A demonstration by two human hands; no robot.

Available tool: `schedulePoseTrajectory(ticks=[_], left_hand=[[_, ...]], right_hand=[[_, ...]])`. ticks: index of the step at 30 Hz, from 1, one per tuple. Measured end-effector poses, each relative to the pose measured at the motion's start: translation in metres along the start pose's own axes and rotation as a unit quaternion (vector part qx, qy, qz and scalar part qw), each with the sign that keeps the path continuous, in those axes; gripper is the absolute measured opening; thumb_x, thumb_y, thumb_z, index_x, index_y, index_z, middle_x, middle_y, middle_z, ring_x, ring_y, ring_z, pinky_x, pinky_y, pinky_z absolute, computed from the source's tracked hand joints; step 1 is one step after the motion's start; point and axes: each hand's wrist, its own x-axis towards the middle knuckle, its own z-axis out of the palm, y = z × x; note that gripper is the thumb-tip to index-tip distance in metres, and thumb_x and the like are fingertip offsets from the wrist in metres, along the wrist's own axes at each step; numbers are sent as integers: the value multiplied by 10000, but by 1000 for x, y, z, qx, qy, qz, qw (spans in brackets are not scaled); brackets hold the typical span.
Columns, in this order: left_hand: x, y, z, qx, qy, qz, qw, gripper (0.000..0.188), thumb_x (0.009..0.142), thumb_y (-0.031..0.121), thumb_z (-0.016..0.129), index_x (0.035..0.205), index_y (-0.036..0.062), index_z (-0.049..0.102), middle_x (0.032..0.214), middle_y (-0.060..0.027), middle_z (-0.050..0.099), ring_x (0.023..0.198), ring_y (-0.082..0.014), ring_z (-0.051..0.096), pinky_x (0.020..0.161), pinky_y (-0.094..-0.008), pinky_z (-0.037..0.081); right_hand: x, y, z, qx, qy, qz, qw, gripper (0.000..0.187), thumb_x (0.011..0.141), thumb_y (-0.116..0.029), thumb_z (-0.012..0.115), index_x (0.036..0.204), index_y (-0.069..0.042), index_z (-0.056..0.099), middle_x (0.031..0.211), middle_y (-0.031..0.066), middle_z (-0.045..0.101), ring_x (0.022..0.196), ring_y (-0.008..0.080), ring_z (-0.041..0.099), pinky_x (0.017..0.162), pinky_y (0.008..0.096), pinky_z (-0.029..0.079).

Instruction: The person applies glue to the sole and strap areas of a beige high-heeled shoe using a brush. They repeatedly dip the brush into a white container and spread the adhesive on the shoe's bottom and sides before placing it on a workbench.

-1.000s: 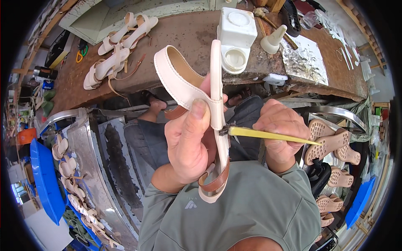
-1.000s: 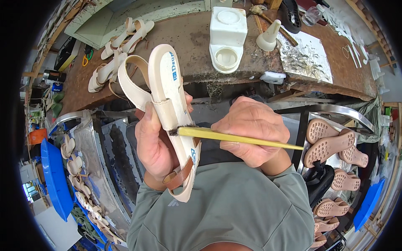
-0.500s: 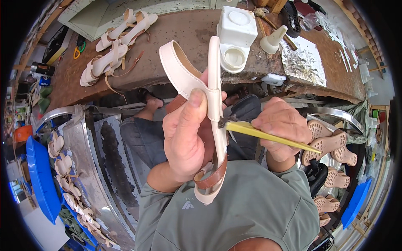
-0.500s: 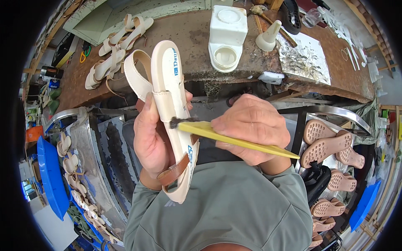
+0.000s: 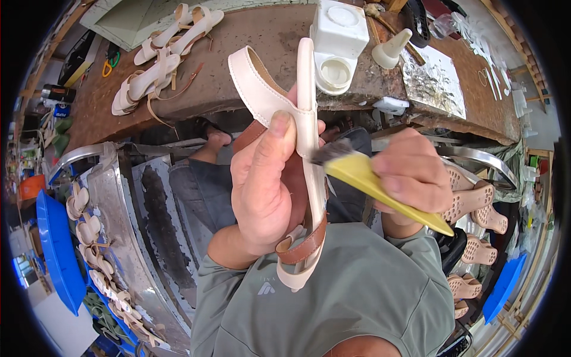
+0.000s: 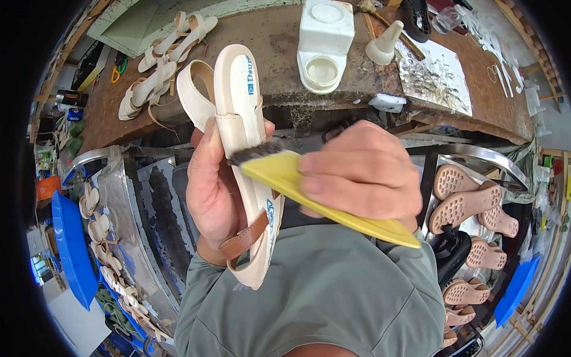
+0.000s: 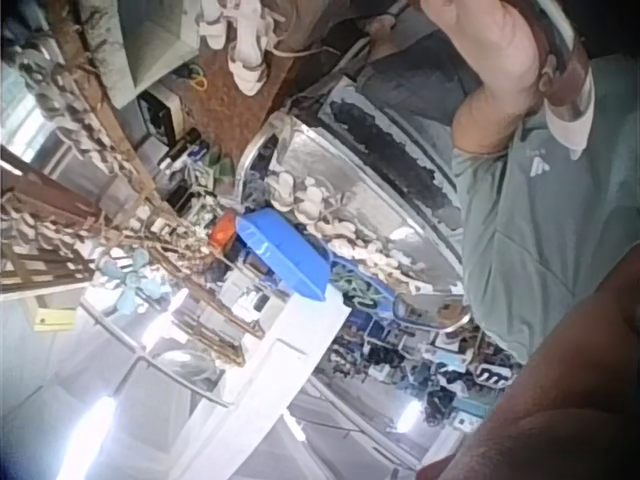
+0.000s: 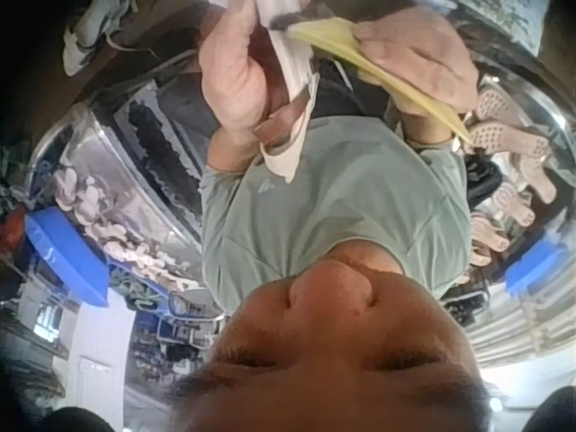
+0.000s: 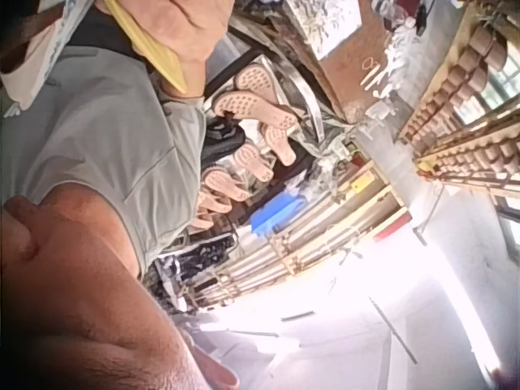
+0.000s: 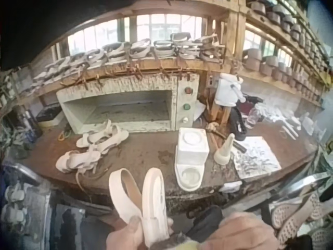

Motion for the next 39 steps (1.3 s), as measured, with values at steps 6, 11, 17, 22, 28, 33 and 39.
schedulePoseTrajectory(ticks=[6,11,17,22,28,33,39], left_hand=[[-1,1,-7,5,-5,-11,1000,346,946,215,456,1039,-101,563,1070,-150,579,850,-127,541,757,-263,421],[-4,0,-5,33,15,8,999,370,947,238,453,963,-103,597,1062,-149,589,835,-119,546,735,-246,418],[-4,1,-6,31,-24,29,999,393,947,266,441,1035,-95,569,1008,-156,613,828,-136,570,732,-257,442],[-3,3,-8,-4,-93,35,995,470,967,317,349,1182,-79,483,1083,-202,582,920,-197,581,830,-302,457],[5,0,-20,-68,-182,42,980,541,944,316,334,1342,-50,308,1287,-239,412,1016,-289,523,868,-366,451],[-4,-1,-24,-81,-212,10,974,514,941,314,317,1319,-32,354,1235,-205,485,1069,-248,533,931,-374,417],[4,6,-23,-81,-214,37,973,502,934,281,333,1322,-37,346,1257,-223,459,1040,-288,547,910,-387,442]], right_hand=[[-6,-3,-2,15,-13,34,999,273,648,-85,767,871,23,653,840,149,650,637,215,610,531,282,476],[5,-4,3,67,-18,57,996,265,651,-86,770,863,24,655,795,134,650,657,231,629,528,296,476],[-4,-9,-4,172,23,128,976,240,661,-107,769,836,22,665,766,144,662,634,233,627,529,310,465],[1,-1,13,177,25,112,978,250,663,-83,768,857,41,671,805,177,658,674,251,642,508,298,462],[-6,-21,12,234,-78,218,944,214,695,-180,771,695,0,656,607,93,607,522,176,568,452,275,386],[43,4,13,286,52,346,892,168,756,-83,711,874,28,666,779,107,656,660,161,619,562,274,492],[25,5,22,21,17,12,1000,234,666,-40,721,895,-9,683,789,104,662,615,210,611,518,290,467]])
